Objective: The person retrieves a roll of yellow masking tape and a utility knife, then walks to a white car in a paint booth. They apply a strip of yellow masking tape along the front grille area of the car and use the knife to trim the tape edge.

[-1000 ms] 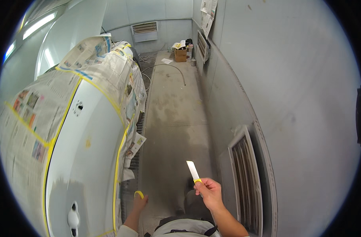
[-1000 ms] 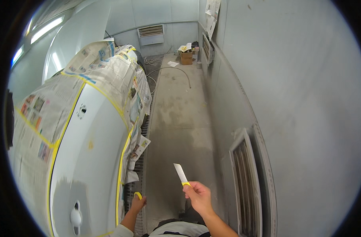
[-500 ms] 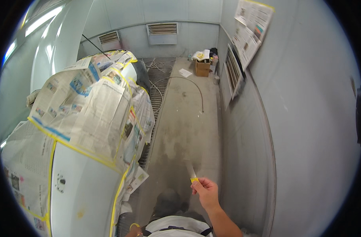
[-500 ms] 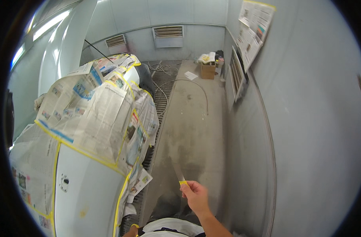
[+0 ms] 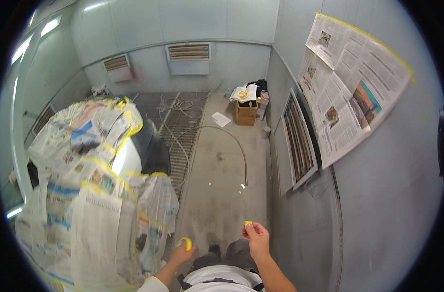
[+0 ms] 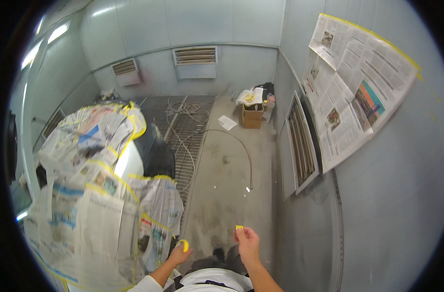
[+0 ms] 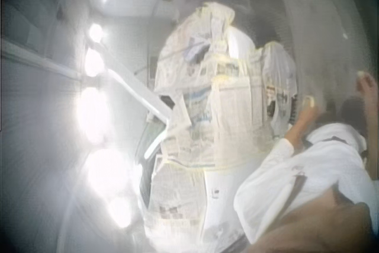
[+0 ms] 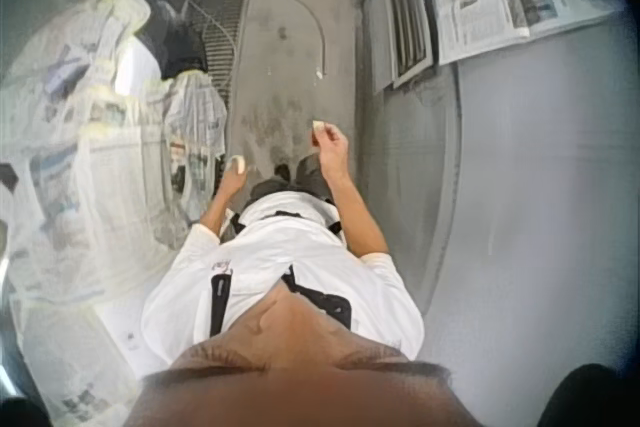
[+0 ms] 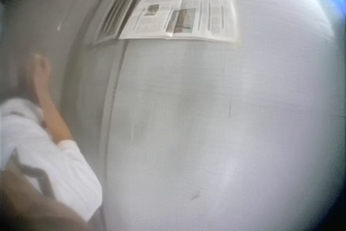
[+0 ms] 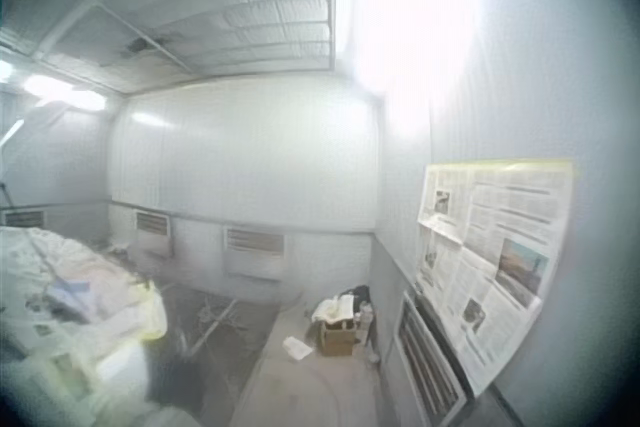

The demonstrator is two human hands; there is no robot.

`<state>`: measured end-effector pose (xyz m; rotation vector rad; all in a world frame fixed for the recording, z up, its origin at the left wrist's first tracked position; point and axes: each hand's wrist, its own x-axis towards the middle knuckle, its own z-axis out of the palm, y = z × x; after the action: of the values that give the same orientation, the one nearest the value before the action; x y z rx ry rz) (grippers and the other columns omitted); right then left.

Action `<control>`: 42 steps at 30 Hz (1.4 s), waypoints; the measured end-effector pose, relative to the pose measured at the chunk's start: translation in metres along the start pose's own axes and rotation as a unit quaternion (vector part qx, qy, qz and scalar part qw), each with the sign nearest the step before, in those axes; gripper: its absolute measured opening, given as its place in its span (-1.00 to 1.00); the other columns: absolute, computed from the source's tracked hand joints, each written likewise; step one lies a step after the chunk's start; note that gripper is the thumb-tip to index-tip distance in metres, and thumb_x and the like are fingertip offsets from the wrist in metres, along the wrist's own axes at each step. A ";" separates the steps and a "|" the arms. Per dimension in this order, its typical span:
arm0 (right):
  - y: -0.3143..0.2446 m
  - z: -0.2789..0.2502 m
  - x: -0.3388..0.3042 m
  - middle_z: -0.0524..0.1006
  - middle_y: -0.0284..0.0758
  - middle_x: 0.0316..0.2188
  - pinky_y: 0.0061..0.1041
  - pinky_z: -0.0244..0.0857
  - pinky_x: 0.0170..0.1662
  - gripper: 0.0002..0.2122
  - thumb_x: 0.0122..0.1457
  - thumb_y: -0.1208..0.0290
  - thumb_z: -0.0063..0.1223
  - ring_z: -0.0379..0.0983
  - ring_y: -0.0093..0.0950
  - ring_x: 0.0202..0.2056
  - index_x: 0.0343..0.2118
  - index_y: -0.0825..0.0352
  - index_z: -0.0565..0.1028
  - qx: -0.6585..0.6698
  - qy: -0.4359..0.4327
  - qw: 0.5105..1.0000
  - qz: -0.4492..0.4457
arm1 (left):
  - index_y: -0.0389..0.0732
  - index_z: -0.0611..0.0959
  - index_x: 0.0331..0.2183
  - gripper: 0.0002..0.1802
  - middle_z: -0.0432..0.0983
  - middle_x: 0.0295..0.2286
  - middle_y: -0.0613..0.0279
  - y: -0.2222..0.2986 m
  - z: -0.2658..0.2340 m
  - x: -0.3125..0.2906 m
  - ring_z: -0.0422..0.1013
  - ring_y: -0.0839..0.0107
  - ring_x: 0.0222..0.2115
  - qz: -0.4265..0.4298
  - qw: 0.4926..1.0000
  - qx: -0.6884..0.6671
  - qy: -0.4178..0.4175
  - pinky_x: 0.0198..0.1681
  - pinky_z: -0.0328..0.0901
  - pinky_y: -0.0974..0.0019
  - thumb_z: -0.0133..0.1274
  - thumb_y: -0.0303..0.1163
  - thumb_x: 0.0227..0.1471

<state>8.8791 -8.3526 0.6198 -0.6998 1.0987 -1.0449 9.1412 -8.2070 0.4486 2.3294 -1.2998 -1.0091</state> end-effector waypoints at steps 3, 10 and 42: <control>0.001 0.019 0.091 0.55 -0.42 -0.32 -0.45 0.36 -0.18 -0.89 0.22 0.36 0.11 0.45 -0.56 -0.31 -0.25 0.25 0.50 0.080 0.014 0.991 0.111 | -0.24 0.63 -0.31 -0.55 0.57 -0.38 -0.11 0.135 -0.061 0.074 0.47 -0.10 -0.28 0.192 0.978 0.080 -0.019 -0.21 0.33 -0.06 0.07 0.00 0.05; -0.027 0.068 0.317 0.54 -0.37 -0.18 -0.41 0.34 -0.04 -0.83 0.26 0.36 0.05 0.49 -0.43 -0.16 -0.14 0.25 0.50 0.117 -0.112 0.962 0.218 | -0.15 0.60 -0.31 -0.74 0.53 -0.36 0.12 0.304 -0.090 0.266 0.42 0.08 -0.28 0.410 0.893 0.182 0.016 -0.24 0.27 -0.01 0.16 -0.23 -0.05; -0.170 0.441 0.972 0.39 -0.45 -0.60 -0.57 0.20 -0.50 -0.88 0.24 0.37 0.02 0.30 -0.57 -0.58 -0.37 0.28 0.52 -0.163 -0.086 0.974 0.133 | -0.42 0.66 -0.33 -0.43 0.55 -0.23 -0.24 0.151 -0.293 0.835 0.45 -0.15 -0.15 -0.233 0.965 -0.103 0.070 -0.02 0.30 -0.09 -0.30 -0.14 0.23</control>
<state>9.3319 -9.3317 0.5579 -0.8590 1.1875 -0.5694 9.5413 -9.0072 0.3764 2.5361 -0.5693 -1.0255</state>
